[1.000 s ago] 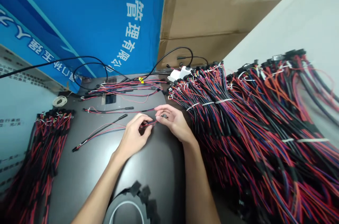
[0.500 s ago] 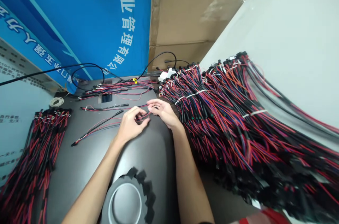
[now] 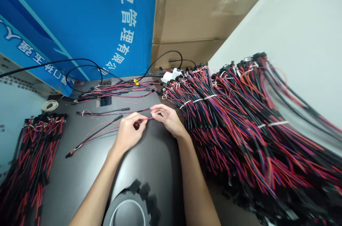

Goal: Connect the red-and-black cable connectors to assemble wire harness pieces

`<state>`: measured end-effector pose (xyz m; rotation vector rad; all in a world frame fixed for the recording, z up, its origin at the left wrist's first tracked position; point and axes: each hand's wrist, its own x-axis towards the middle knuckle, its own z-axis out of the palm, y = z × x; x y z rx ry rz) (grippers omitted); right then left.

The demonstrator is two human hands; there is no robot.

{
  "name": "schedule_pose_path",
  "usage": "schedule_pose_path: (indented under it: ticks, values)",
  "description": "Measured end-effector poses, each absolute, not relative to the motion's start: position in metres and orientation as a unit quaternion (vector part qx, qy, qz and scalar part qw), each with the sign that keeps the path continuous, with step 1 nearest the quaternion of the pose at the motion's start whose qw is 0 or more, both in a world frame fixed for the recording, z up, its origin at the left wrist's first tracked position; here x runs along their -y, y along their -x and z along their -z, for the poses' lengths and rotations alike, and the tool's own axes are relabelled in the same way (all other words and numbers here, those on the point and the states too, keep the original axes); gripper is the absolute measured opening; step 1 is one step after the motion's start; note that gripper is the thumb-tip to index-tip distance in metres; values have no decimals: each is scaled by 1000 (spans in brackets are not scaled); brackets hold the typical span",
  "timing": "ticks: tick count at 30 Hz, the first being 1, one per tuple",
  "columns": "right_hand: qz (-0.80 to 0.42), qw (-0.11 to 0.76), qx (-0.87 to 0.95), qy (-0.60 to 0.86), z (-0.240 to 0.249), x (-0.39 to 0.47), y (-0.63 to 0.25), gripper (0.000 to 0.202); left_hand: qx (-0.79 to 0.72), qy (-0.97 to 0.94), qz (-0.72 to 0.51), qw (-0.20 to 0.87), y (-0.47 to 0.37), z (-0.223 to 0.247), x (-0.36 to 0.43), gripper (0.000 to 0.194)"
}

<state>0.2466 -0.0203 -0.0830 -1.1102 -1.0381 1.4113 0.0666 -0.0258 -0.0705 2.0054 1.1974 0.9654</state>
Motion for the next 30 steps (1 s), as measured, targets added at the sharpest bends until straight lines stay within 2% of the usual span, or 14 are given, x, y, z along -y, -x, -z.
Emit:
schedule_pose_path:
  ticks: [8,14,22,26,30]
  values:
    - [-606,469,470,438,81,21,-255,38,-468,-710,-386,359,-71,63,24,11]
    - [-579,475,460,476,79,22,-248,38,-500,-669,-383,395,-70,66,23,15]
    - [-561,472,441,518,80,18,-241,52,-502,-713,-376,313,-70,76,20,16]
    - [-552,494,443,504,81,18,-239,58,-508,-704,-350,351,-69,74,19,16]
    - [-543,493,456,505,80,18,-238,55,-475,-721,-302,404,-60,64,17,25]
